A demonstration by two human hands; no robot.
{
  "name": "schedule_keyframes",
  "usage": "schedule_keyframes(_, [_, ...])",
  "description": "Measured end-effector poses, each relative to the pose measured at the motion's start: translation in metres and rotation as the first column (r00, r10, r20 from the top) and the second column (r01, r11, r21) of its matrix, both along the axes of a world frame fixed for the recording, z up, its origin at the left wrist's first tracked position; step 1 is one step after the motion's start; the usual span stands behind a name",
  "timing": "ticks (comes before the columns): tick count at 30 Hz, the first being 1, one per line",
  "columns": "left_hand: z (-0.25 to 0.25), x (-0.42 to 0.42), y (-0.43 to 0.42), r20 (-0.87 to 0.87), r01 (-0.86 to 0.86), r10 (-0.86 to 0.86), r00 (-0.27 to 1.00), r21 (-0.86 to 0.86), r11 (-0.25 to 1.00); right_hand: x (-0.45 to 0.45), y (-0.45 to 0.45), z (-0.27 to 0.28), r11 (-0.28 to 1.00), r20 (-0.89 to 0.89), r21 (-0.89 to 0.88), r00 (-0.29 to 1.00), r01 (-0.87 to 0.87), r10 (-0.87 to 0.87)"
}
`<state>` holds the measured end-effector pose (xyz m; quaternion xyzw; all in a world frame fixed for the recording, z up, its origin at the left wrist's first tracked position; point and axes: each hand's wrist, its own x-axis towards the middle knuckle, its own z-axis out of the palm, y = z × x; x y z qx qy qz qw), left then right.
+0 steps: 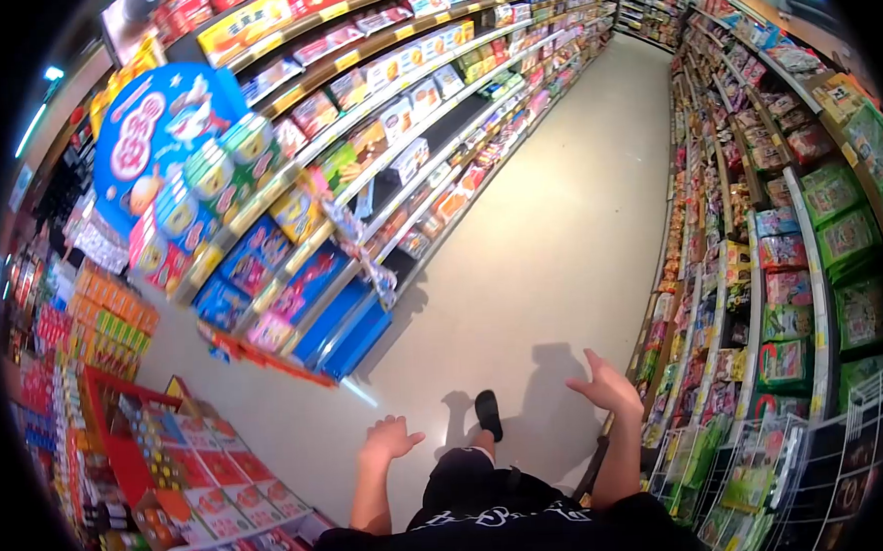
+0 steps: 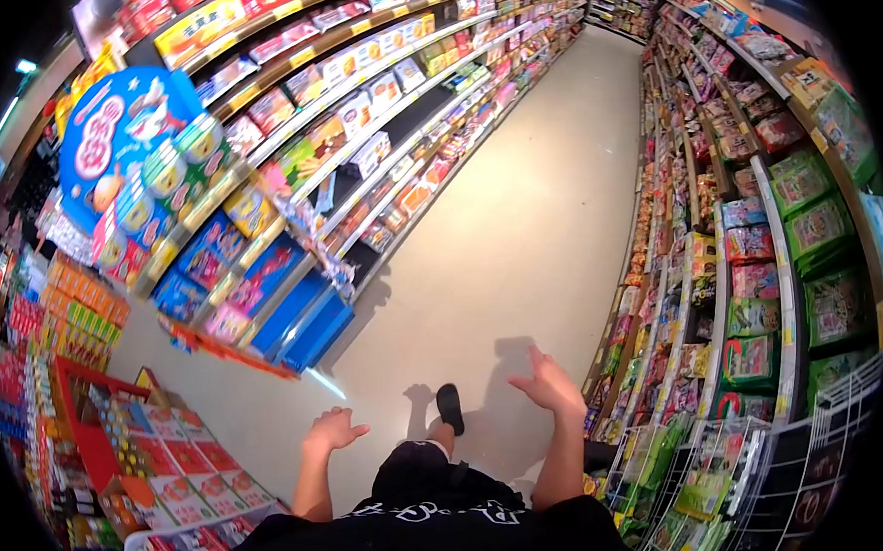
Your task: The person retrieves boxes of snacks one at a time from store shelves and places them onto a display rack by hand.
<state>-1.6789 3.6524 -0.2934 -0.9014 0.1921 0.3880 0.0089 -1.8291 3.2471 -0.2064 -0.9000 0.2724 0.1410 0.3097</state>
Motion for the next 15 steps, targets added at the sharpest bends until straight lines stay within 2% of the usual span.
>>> schedule_keyframes(2, [-0.001, 0.049, -0.046, 0.105, 0.033, -0.014, 0.994, -0.177, 0.984, 0.030, -0.033, 0.005, 0.999, 0.022, -0.048, 0.999, -0.022, 0.023])
schedule_keyframes(5, [0.025, 0.120, -0.129, 0.204, 0.068, 0.023, 0.979, -0.431, 0.900, 0.088, -0.071, 0.030, 0.993, 0.016, -0.114, 1.000, -0.020, 0.022])
schedule_keyframes(11, [0.070, 0.215, -0.274, 0.277, 0.303, -0.172, 0.945, -0.546, 0.781, 0.166, -0.134, 0.037, 0.990, 0.015, -0.112, 0.996, 0.084, -0.083])
schedule_keyframes(14, [0.061, 0.250, -0.316, 0.185, 0.301, -0.240, 0.953, -0.646, 0.702, 0.180, -0.174, 0.010, 0.997, -0.034, -0.031, 0.997, 0.074, -0.076])
schedule_keyframes(15, [0.060, 0.263, -0.327, 0.148, 0.303, -0.269, 0.952, -0.592, 0.747, 0.185, -0.187, -0.005, 0.996, -0.040, -0.016, 0.995, 0.086, -0.087])
